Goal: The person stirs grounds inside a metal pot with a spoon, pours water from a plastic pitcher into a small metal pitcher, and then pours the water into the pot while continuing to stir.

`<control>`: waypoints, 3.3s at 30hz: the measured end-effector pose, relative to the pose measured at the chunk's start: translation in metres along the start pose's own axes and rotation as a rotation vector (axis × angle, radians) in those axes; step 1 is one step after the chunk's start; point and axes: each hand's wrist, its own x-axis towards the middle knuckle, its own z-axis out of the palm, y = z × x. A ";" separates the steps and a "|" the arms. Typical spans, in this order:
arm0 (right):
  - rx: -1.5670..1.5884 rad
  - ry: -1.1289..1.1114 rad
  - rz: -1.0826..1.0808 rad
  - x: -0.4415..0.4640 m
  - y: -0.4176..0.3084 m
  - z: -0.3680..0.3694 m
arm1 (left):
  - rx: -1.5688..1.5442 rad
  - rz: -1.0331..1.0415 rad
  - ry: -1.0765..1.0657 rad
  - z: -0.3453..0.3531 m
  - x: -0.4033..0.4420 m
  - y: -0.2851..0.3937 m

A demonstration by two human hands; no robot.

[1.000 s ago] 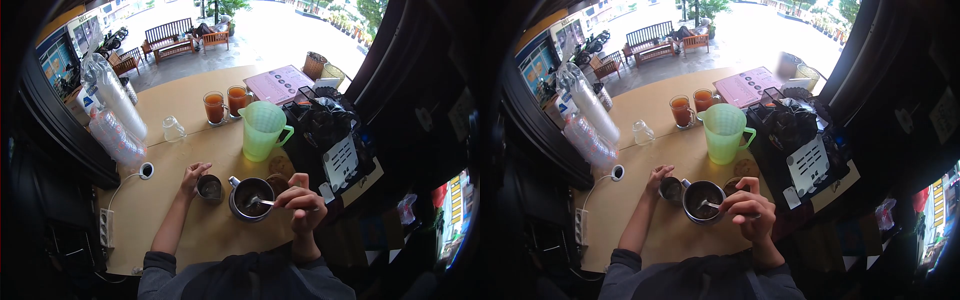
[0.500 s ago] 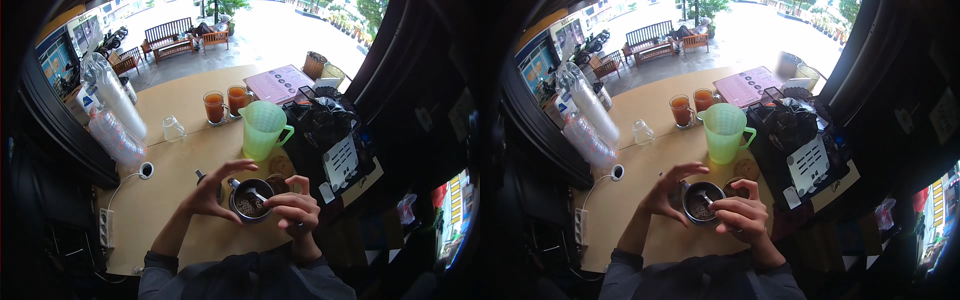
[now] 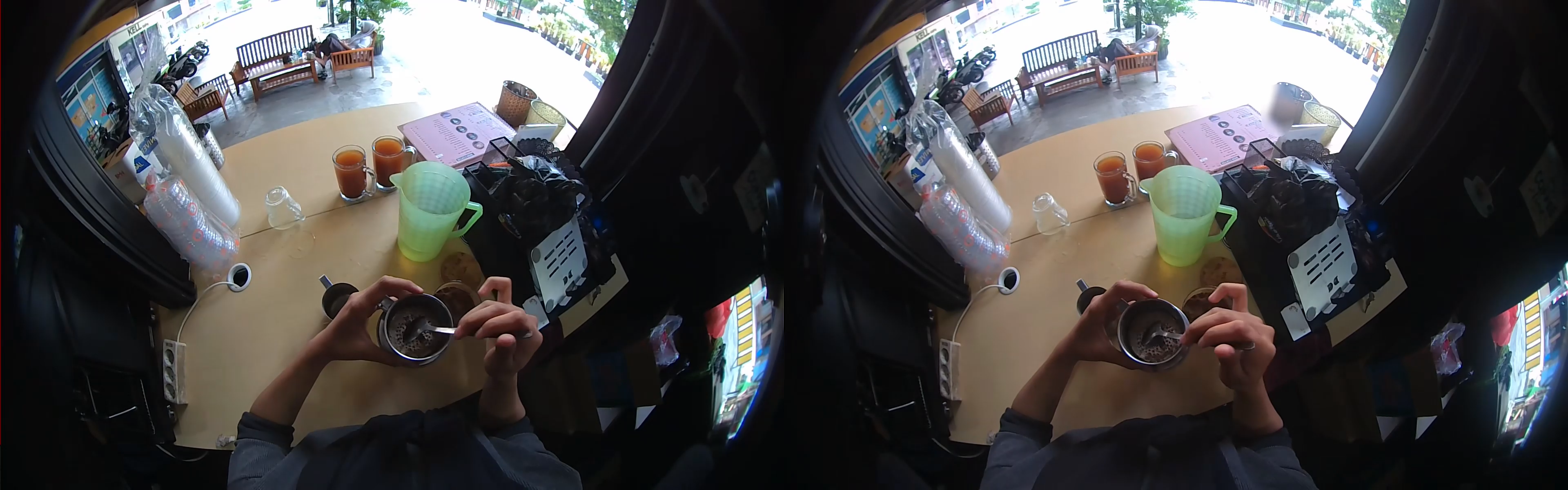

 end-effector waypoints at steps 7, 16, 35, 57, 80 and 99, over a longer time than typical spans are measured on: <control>-0.368 -0.118 -0.279 0.001 -0.009 0.010 | 0.065 0.004 0.110 0.009 -0.002 0.006; -0.456 0.002 -0.325 0.000 -0.007 0.012 | 0.533 0.156 0.586 0.051 -0.014 0.006; -0.325 0.005 -0.278 -0.001 -0.003 0.006 | 0.648 0.081 0.630 0.063 -0.019 0.003; -0.321 0.018 -0.299 -0.006 0.002 0.010 | 0.338 0.293 0.738 0.028 -0.033 -0.007; -0.365 0.107 -0.254 -0.011 0.002 0.012 | -0.751 -0.409 0.830 -0.025 -0.063 -0.092; -0.331 0.256 -0.244 -0.015 0.009 0.009 | -0.619 -0.246 0.851 -0.045 -0.005 -0.007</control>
